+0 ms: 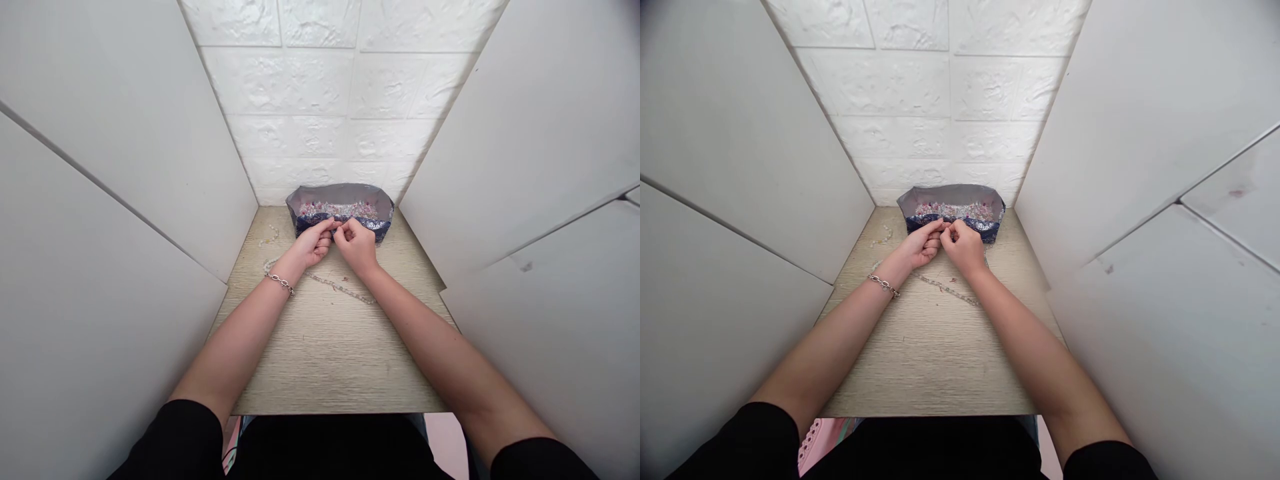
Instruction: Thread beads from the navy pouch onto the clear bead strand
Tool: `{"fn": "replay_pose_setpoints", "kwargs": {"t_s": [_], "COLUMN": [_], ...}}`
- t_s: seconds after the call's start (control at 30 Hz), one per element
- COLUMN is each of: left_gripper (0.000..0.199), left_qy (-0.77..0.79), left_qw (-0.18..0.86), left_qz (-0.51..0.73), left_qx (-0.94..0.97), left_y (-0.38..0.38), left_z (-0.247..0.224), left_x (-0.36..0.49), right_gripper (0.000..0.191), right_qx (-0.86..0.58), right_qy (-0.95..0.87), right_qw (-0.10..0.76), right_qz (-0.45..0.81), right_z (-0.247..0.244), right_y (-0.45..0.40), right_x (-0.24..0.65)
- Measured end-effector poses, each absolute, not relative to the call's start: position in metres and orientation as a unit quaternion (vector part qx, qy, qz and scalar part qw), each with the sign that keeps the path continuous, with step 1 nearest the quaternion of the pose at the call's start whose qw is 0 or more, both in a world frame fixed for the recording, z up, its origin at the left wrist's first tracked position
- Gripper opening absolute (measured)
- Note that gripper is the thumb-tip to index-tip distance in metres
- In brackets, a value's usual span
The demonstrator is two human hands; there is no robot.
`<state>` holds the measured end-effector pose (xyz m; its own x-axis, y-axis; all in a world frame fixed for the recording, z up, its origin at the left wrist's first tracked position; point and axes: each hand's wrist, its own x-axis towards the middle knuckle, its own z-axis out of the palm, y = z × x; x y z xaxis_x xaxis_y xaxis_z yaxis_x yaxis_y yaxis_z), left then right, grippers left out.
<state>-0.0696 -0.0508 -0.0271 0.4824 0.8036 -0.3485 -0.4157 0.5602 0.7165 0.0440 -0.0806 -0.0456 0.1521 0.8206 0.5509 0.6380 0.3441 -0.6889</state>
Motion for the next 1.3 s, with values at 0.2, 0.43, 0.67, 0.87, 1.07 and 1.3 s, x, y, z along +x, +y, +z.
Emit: {"fn": "replay_pose_setpoints", "kwargs": {"t_s": [0.2,0.43,0.67,0.87,1.07,1.3], "left_gripper": [0.015,0.013,0.014,0.014,0.014,0.015], "left_qy": [0.337,0.341,0.337,0.334,0.333,0.342], "left_qw": [0.816,0.812,0.812,0.814,0.816,0.809], "left_qz": [0.371,0.373,0.373,0.37,0.367,0.368], "left_qx": [0.286,0.293,0.297,0.297,0.298,0.305], "left_y": [-0.0513,-0.0525,-0.0516,-0.0511,-0.0499,-0.0516], "left_z": [-0.027,-0.0253,-0.0265,-0.0277,-0.027,-0.026], "left_x": [-0.0698,-0.069,-0.0694,-0.0695,-0.0694,-0.0685], "right_gripper": [0.018,0.018,0.018,0.018,0.019,0.019], "right_qx": [-0.578,-0.579,-0.573,-0.569,-0.573,-0.573], "right_qy": [-0.636,-0.641,-0.646,-0.645,-0.641,-0.641], "right_qw": [0.501,0.495,0.496,0.502,0.5,0.5], "right_qz": [0.1,0.094,0.091,0.092,0.101,0.103], "right_z": [-0.0447,-0.0446,-0.0458,-0.0455,-0.0462,-0.0464], "right_y": [-0.0799,-0.0786,-0.0789,-0.0789,-0.0783,-0.0778], "right_x": [0.0433,0.0448,0.0447,0.0447,0.0456,0.0452]}}
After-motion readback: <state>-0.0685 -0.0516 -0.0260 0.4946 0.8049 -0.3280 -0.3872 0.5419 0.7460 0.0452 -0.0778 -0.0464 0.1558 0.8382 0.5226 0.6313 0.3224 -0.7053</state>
